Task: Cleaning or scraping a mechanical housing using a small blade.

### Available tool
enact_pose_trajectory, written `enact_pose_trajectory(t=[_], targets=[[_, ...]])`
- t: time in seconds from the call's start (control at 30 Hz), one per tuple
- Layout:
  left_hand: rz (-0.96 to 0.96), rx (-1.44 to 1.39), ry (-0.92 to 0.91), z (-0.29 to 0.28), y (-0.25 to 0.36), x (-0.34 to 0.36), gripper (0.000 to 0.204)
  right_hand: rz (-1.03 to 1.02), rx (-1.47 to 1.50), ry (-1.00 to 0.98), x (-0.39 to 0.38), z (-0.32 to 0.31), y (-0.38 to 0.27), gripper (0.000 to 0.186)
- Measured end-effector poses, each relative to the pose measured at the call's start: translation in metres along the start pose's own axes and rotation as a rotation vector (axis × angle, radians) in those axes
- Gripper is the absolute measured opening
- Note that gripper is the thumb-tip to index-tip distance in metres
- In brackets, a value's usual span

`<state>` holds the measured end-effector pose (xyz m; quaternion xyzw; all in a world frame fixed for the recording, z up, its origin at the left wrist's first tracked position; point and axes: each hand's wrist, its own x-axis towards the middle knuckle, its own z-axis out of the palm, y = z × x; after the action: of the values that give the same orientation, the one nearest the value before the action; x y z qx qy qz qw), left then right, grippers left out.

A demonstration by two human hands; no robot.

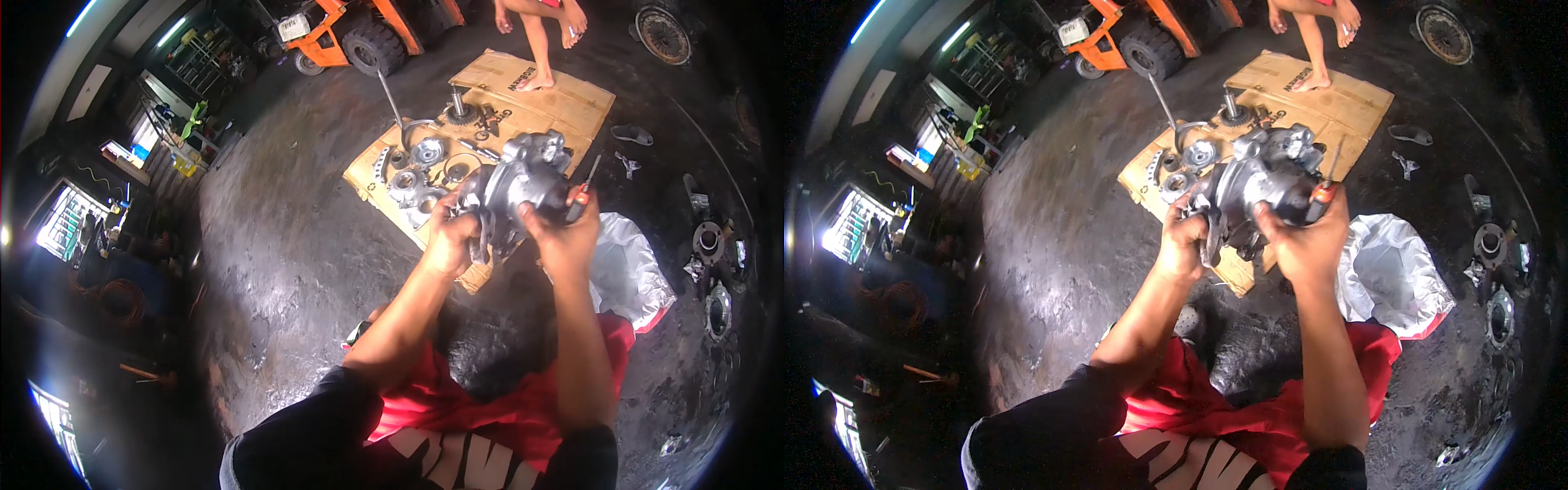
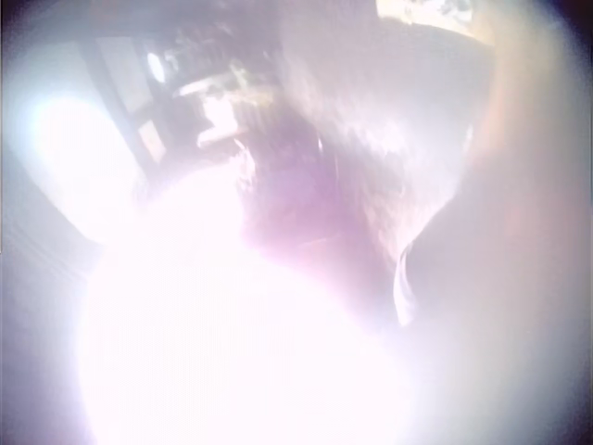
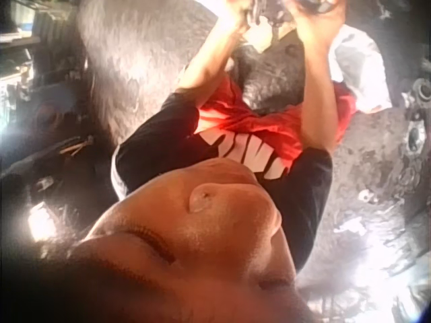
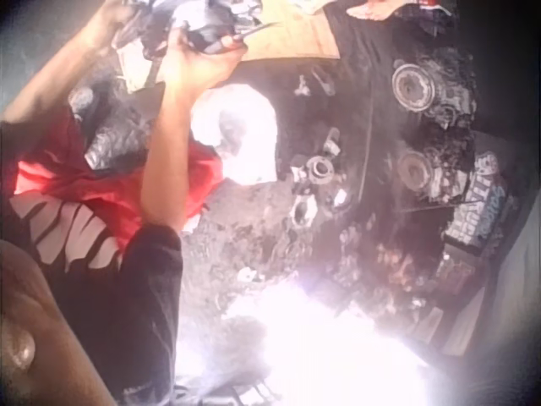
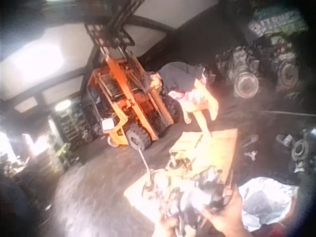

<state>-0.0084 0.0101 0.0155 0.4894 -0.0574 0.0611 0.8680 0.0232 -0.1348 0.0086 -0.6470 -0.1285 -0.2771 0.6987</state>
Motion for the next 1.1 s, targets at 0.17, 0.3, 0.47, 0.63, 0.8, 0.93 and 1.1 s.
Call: enact_pose_trajectory(t=[0.17,0.3,0.47,0.63,0.8,0.93,1.1], targets=[[-0.034,-0.267,-0.042,-0.005,-0.001,0.002,0.072,0.142,0.152,-0.014,-0.001,0.000,-0.006,0.045],[-0.178,-0.642,0.172,0.010,0.011,-0.002,0.067,0.082,0.187,0.045,-0.002,-0.001,0.001,0.047],[0.012,-0.093,-0.026,-0.015,-0.004,0.011,0.054,0.022,0.175,0.065,-0.003,0.005,-0.010,0.049],[0.052,0.247,0.043,-0.011,-0.024,0.013,0.039,0.084,0.181,0.111,0.002,-0.003,-0.004,0.042],[-0.018,-0.376,-0.369,-0.008,-0.014,0.010,0.071,0.201,0.244,0.147,0.004,-0.007,-0.008,0.038],[0.394,0.483,-0.100,0.008,-0.033,0.004,0.098,0.294,0.264,0.141,0.002,-0.004,-0.011,0.037],[0.416,0.450,0.042,0.008,-0.032,0.003,0.076,0.236,0.187,0.091,-0.017,-0.006,-0.004,0.038]])
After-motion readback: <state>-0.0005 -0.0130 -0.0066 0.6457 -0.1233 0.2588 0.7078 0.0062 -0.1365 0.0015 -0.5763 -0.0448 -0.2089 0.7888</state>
